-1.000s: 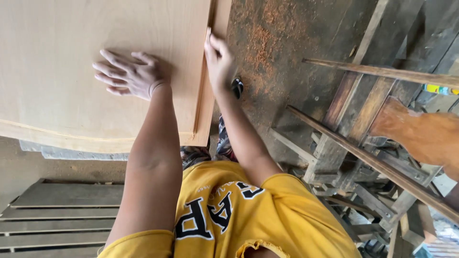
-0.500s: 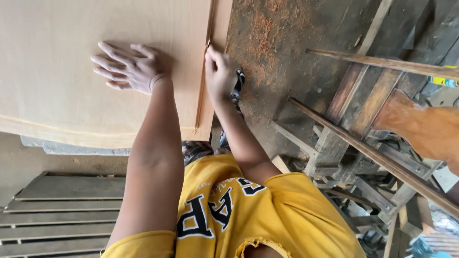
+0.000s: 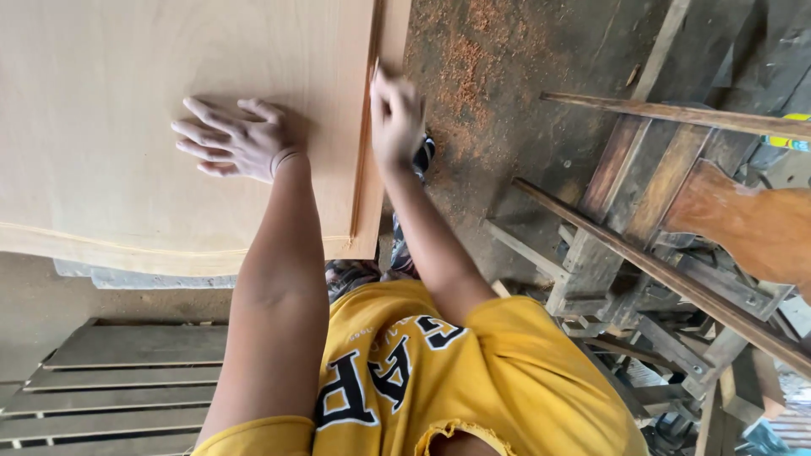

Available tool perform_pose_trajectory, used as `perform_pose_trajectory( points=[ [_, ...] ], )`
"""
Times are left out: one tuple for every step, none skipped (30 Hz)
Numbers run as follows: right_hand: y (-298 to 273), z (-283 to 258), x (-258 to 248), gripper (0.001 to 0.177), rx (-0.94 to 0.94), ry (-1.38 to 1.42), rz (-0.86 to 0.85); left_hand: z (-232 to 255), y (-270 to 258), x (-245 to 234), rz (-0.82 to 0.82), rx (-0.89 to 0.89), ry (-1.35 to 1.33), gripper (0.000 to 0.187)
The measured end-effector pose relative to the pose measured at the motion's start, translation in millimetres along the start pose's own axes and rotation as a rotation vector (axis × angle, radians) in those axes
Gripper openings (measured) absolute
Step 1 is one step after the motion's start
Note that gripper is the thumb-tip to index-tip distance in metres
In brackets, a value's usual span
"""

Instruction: The person sands the edges and surface of a large wooden board using a sanding block. They move along the length of the board, smoothing the wood grain and edges.

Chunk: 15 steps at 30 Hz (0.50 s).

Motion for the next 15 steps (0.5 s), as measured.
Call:
perform_pose_trajectory(
  points=[
    [26,28,27,0.009,-0.003,-0.003,0.001,2,-2,1,-0.003,0.001,-0.004,0.074],
    [51,53,54,0.010,0.041,-0.158,0.030,2,-2,-1,0.007,0.006,0.004,0.073],
    [76,77,82,0.011,0.085,-0.313,0.058,1,-1,-3,0.017,0.011,0.012,0.072],
    [79,77,85,0.011,0.082,-0.305,0.057,2,1,-2,0.023,0.004,0.011,0.072],
    [82,79,90,0.010,0.099,-0.227,0.018,2,4,-1,0.024,-0.007,0.025,0.073],
    [83,83,91,0.008,0.116,-0.156,-0.025,1,2,2,0.017,-0.019,0.041,0.073],
    [82,83,89,0.008,0.115,-0.155,-0.031,-3,2,0,0.016,-0.025,0.043,0.073],
    [86,88,89,0.006,0.139,-0.055,-0.084,-1,1,-1,0.012,-0.010,0.035,0.073],
    [91,93,89,0.005,0.163,0.046,-0.137,2,0,-3,0.008,0.005,0.028,0.073],
    [65,64,54,0.005,0.152,0.042,-0.135,3,0,-4,0.005,0.003,0.017,0.073],
    [46,33,27,0.006,0.083,0.136,-0.193,5,0,-4,-0.004,-0.006,0.015,0.073],
    [24,-1,0,0.013,0.019,0.227,-0.258,1,-2,-4,-0.017,-0.016,0.021,0.073],
    [8,-22,-22,0.013,0.015,0.222,-0.262,2,0,-4,-0.023,-0.020,0.017,0.073],
    [-11,-32,-37,0.003,0.278,0.295,-0.391,2,1,-3,-0.039,-0.024,0.019,0.074],
    [-35,-43,-54,0.014,0.545,0.362,-0.517,1,1,-3,-0.055,-0.027,0.021,0.075]
  ],
)
Point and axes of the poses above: each hand's wrist, its own y-axis towards the middle knuckle, its own x-axis out of the palm, z = x × y, the point moved 5 cm from there along y, towards the middle knuckle, and after that the axes turned 9 degrees about -z, right-handed, at the moved point
